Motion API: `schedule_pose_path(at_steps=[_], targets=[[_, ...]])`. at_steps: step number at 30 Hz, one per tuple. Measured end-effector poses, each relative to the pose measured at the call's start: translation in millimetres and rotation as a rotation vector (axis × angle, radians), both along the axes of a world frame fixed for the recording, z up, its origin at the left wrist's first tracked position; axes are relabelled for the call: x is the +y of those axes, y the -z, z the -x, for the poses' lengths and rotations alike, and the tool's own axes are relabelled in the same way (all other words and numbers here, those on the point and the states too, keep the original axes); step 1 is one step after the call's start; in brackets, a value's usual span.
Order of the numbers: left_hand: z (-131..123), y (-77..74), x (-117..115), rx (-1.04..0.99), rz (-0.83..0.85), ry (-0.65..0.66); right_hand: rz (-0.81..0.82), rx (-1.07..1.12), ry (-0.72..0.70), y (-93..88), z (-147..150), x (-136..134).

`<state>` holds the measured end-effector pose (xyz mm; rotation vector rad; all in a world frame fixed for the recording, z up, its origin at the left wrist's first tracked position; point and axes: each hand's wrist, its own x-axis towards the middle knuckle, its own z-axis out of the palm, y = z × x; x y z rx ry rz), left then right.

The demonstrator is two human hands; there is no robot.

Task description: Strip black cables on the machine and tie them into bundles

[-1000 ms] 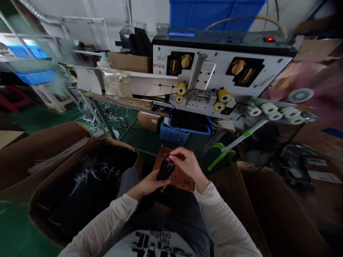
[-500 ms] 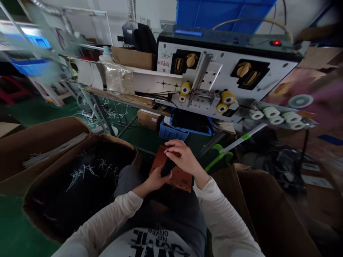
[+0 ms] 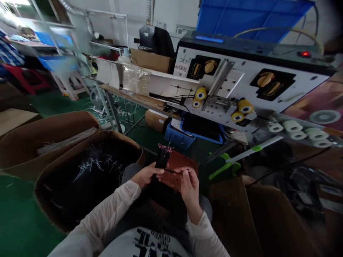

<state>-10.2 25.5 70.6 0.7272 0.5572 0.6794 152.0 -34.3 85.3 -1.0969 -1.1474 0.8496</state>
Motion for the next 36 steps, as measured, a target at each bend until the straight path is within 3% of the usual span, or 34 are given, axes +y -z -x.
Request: schedule_pose_path(at_steps=[2, 5, 8, 10, 12, 14, 17, 19, 24, 31, 34, 36], targets=[[4.0, -1.9, -0.8, -0.075, 0.03, 0.024, 0.016, 0.089, -0.034, 0.8, -3.6, 1.3], [7.7, -6.3, 8.2, -0.009, 0.028, -0.021, 0.017, 0.174, -0.21, -7.3, -15.7, -4.8], [11.4, -11.8, 22.1, 0.042, 0.017, -0.051, 0.039, 0.221, -0.461, -25.5, -26.5, -7.4], [11.9, -16.3, 26.1, 0.074, 0.005, -0.043, 0.087, 0.131, -0.547, -39.8, -26.2, 0.4], [9.2, -21.2, 22.5, 0.112, -0.007, -0.018, 0.104, -0.034, -0.487, -51.0, -19.4, 15.6], [4.1, -25.6, 12.5, 0.133, 0.003, -0.006, 0.04, -0.177, -0.333, -55.6, -10.0, 33.2], [-3.8, -29.8, -6.6, 0.11, 0.057, -0.011, -0.098, -0.308, -0.121, -50.4, 0.6, 52.9], [-7.4, -31.0, -16.7, 0.106, 0.069, -0.027, -0.141, -0.339, -0.065, -43.6, 3.4, 58.4], [-9.7, -31.4, -24.9, 0.025, 0.074, -0.026, -0.083, -0.264, -0.201, -34.7, 1.5, 59.5], [-12.5, -27.8, -27.6, 0.048, -0.027, 0.055, -0.009, -0.307, -0.401, -40.7, -11.7, 65.2], [-13.2, -33.5, -23.9, 0.139, -0.111, 0.02, -0.046, -0.255, -0.384, -41.9, -17.0, 65.3], [-12.5, -47.5, -14.0, 0.217, -0.224, -0.032, -0.066, -0.115, -0.332, -39.9, -14.7, 62.3]])
